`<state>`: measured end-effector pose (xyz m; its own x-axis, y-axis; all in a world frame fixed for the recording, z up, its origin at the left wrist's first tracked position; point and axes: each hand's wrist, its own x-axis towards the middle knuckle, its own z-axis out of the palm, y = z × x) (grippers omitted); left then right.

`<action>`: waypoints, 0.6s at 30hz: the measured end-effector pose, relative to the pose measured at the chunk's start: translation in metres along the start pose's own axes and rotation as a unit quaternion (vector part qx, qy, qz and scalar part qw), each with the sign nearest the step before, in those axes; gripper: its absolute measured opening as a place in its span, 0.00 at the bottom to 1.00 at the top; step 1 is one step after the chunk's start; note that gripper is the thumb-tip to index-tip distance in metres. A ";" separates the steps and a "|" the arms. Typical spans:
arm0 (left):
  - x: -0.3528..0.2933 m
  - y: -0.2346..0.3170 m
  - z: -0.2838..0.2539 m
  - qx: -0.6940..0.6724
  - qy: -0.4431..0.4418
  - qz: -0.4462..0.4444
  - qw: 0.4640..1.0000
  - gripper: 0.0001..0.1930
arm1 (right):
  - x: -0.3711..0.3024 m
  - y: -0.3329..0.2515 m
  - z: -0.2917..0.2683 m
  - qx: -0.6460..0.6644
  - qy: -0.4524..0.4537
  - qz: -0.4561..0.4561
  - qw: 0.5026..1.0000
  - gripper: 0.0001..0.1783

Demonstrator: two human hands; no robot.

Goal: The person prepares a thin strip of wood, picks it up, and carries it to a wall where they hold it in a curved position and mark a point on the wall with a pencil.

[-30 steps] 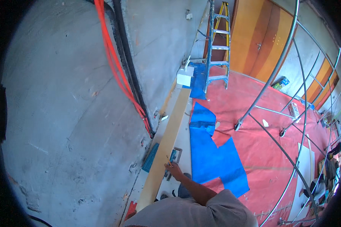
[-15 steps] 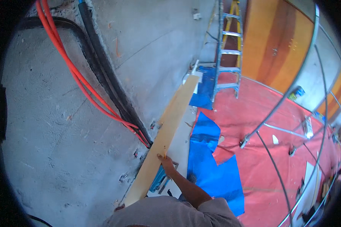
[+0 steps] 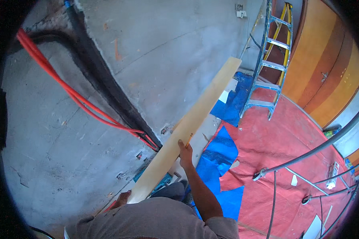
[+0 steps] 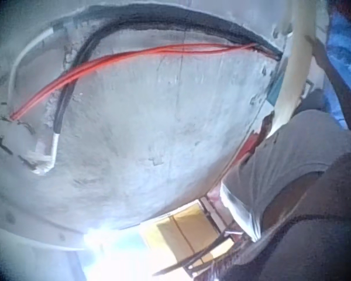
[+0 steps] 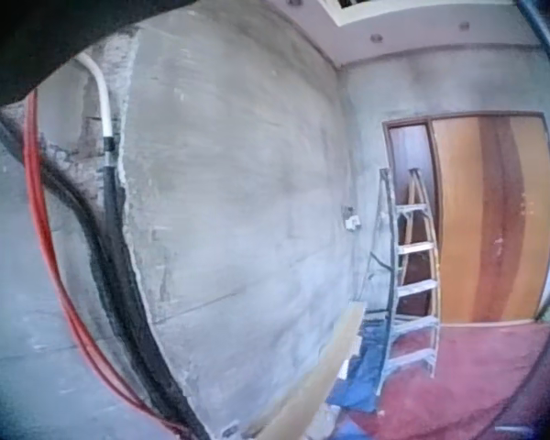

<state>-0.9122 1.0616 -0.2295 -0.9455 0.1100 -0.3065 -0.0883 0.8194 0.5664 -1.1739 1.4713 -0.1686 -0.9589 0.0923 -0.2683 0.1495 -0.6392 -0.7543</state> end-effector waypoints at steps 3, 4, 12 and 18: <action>0.037 0.033 0.010 -0.076 0.009 -0.143 0.987 0.30 | 0.023 -0.022 -0.012 -0.007 -0.003 0.005 1.000 0.22; 0.051 0.045 0.012 -0.094 0.022 -0.166 0.981 0.30 | 0.033 -0.028 -0.014 -0.016 -0.001 0.012 1.000 0.21; 0.185 0.139 0.014 -0.117 0.046 -0.110 0.986 0.30 | 0.146 -0.086 -0.033 -0.071 -0.054 0.079 0.993 0.21; 0.307 0.229 0.001 -0.123 0.066 -0.060 0.988 0.30 | 0.223 -0.129 -0.035 -0.134 -0.067 0.073 0.986 0.24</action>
<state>-1.2222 1.2841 -0.1948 -0.9548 -0.0679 -0.2893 -0.2608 0.6581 0.7064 -1.3981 1.6016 -0.1520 -0.9431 -0.0979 -0.3179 0.3292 -0.4117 -0.8498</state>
